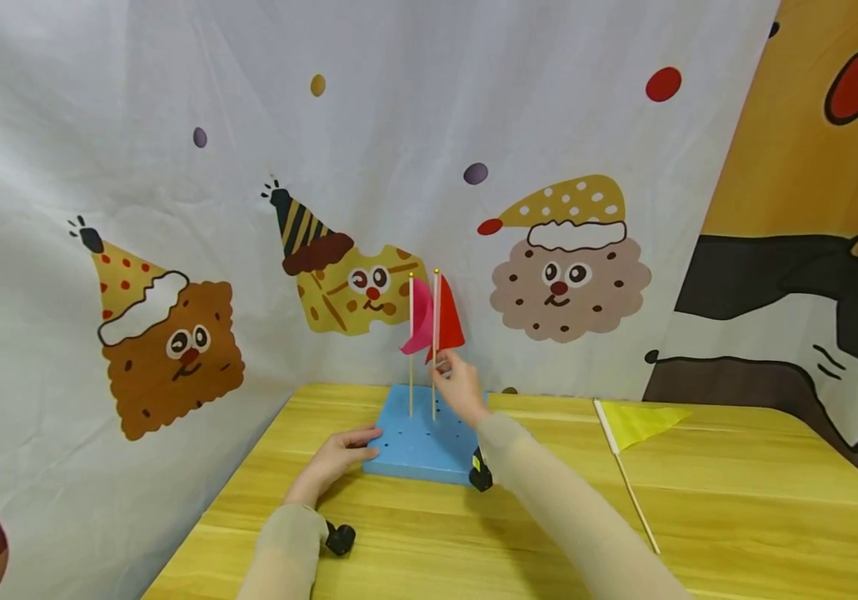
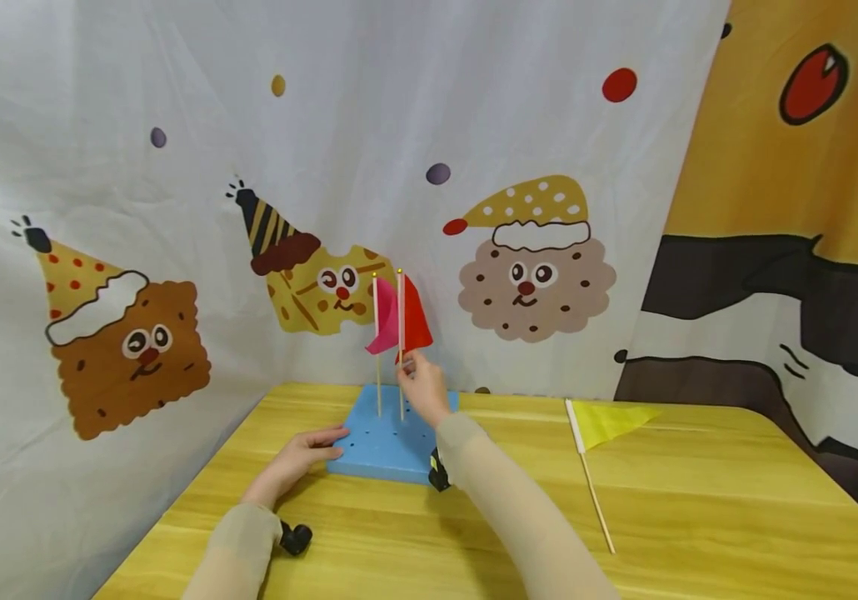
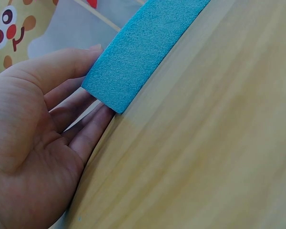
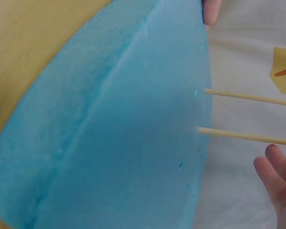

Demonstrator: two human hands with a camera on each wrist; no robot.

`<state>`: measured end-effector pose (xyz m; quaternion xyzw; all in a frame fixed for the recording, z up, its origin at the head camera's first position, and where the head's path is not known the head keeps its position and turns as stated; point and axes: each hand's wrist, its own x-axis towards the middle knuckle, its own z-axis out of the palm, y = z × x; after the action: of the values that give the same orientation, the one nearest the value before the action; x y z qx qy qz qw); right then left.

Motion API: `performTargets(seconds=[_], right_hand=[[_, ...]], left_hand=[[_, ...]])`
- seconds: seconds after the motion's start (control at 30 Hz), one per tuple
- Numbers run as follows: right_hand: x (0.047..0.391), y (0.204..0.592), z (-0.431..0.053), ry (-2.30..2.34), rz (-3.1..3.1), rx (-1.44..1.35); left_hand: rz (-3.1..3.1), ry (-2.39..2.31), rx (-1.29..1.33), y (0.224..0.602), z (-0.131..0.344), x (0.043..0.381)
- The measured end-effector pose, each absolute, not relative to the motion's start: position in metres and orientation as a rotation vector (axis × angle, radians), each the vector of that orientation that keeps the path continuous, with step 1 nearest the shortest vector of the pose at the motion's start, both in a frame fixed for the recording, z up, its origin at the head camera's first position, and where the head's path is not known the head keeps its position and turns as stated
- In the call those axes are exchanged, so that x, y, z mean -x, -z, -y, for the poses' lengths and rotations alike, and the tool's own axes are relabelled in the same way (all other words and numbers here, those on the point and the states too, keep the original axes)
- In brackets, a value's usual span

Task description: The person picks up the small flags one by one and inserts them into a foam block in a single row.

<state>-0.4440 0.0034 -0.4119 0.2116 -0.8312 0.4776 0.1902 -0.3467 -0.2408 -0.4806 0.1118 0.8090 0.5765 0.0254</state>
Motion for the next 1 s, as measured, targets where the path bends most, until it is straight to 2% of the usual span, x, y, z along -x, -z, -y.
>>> performTargets(seconds=[0.23,0.5,0.67,1.0], right_hand=[[0.438,0.418,-0.032,-1.494,2.330,-0.571],[0.399,0.426,-0.104,-1.840,2.274,-0.394],[0.395,0.441,-0.148,-1.831,2.309,-0.338],[0.382,0.438,-0.241,-1.729,2.456,-0.262]], left_hand=[[-2.497,-1.761,-0.368,0.482,0.234,0.350],[-2.493,-1.744,-0.404,0.480,0.240,0.349],[-2.505,-1.747,-0.384,0.477,0.247,0.351],[-2.508,-1.765,-0.346,0.483,0.243,0.347]])
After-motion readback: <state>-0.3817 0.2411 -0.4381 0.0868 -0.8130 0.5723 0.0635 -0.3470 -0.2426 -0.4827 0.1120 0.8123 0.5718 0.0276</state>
